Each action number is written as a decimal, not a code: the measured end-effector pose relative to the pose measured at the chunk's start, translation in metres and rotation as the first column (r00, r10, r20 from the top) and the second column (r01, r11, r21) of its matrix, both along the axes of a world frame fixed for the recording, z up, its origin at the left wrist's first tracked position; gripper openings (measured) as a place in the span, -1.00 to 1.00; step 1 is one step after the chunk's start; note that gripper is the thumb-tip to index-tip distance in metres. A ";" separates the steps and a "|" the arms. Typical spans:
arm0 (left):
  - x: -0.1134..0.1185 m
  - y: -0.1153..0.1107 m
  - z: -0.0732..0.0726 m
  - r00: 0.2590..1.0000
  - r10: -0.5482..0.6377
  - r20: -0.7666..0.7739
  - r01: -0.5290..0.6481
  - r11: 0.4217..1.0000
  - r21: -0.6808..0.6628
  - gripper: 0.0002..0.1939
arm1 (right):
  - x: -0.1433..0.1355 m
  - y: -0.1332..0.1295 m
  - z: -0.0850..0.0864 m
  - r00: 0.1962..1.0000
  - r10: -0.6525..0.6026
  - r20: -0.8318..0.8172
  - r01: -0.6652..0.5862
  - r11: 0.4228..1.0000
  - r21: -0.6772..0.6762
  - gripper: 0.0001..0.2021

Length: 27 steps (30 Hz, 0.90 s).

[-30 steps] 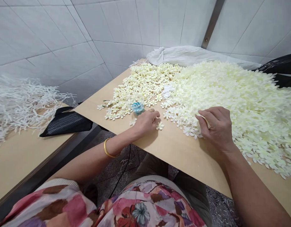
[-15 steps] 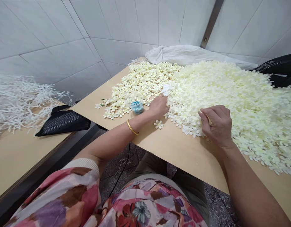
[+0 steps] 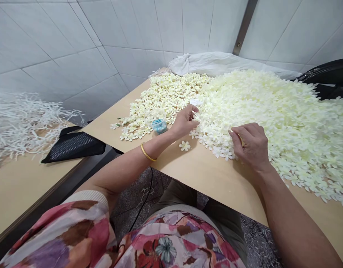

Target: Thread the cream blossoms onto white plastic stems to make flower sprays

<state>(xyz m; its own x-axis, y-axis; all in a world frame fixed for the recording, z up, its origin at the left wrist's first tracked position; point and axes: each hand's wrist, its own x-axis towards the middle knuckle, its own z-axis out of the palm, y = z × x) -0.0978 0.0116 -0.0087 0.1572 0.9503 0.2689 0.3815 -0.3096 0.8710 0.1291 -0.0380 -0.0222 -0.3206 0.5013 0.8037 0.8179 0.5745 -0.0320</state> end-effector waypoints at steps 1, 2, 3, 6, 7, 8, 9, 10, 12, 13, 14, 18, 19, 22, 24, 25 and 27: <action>-0.001 -0.003 0.002 1.000 -0.021 0.024 0.021 1.000 -0.013 -0.66 | 0.000 0.000 0.000 1.000 0.004 -0.001 -0.004 1.000 -0.001 -0.91; -0.003 -0.007 0.004 0.999 -0.039 0.030 0.039 0.999 -0.015 -0.67 | 0.000 0.000 0.000 1.000 0.008 -0.002 -0.008 1.000 -0.004 -0.90; -0.005 -0.010 0.005 0.999 -0.051 0.014 0.051 0.999 -0.001 -0.69 | 0.000 0.000 0.000 1.000 0.011 -0.004 -0.011 1.000 -0.011 -0.90; -0.011 -0.018 0.008 0.984 -0.035 -0.173 0.052 0.994 0.094 -0.82 | -0.001 -0.001 0.000 1.000 0.015 -0.016 -0.016 0.999 -0.047 -0.89; -0.014 -0.020 0.009 0.961 -0.014 -0.275 0.047 0.992 0.114 -0.85 | -0.001 -0.002 0.000 1.000 0.011 -0.019 -0.013 0.998 -0.060 -0.88; -0.016 -0.023 0.010 0.919 0.006 -0.395 0.044 0.992 0.118 -0.88 | -0.001 -0.002 0.000 1.000 0.007 -0.019 -0.008 0.997 -0.072 -0.87; -0.018 -0.026 0.012 0.852 0.023 -0.523 0.039 0.994 0.106 -0.91 | -0.001 -0.002 0.000 1.000 0.002 -0.017 -0.003 0.997 -0.078 -0.87; -0.020 -0.030 0.015 0.764 0.033 -0.644 0.029 0.996 0.085 -0.92 | -0.001 -0.002 0.000 1.000 -0.001 -0.012 0.000 0.997 -0.080 -0.87; -0.021 -0.038 0.020 0.577 0.034 -0.816 -0.001 0.999 0.041 -0.89 | -0.001 -0.001 0.000 1.000 0.002 -0.007 -0.003 0.997 -0.078 -0.87; -0.020 -0.042 0.023 0.511 0.032 -0.859 -0.010 0.999 0.031 -0.87 | -0.002 -0.001 0.000 1.000 0.005 -0.006 -0.006 0.997 -0.077 -0.87; -0.019 -0.045 0.025 0.479 0.032 -0.877 -0.007 0.999 0.033 -0.85 | -0.002 -0.001 0.000 1.000 0.009 -0.005 -0.009 0.997 -0.079 -0.87; -0.009 -0.044 0.024 0.523 0.010 -0.852 0.114 0.990 0.081 -0.68 | -0.002 -0.001 -0.001 1.000 0.015 -0.006 -0.016 0.996 -0.091 -0.86; -0.005 -0.040 0.021 0.533 -0.008 -0.846 0.150 0.985 0.084 -0.63 | -0.002 -0.001 -0.001 1.000 0.014 -0.005 -0.015 0.996 -0.091 -0.86; 0.007 -0.024 0.009 0.547 -0.062 -0.835 0.211 0.975 0.066 -0.60 | -0.003 -0.001 -0.001 1.000 0.012 0.007 -0.011 0.997 -0.079 -0.86; 0.016 -0.013 0.004 0.570 -0.067 -0.819 0.209 0.976 0.066 -0.69 | -0.003 -0.001 -0.002 1.000 0.009 0.027 -0.007 0.997 -0.075 -0.86; 0.020 -0.007 0.003 0.585 -0.062 -0.809 0.204 0.976 0.072 -0.71 | -0.003 -0.001 -0.002 0.999 0.004 0.039 -0.001 0.997 -0.078 -0.86; 0.027 0.004 0.004 0.620 -0.043 -0.783 0.191 0.977 0.098 -0.72 | -0.003 -0.002 -0.002 0.998 -0.008 0.057 0.014 0.996 -0.094 -0.86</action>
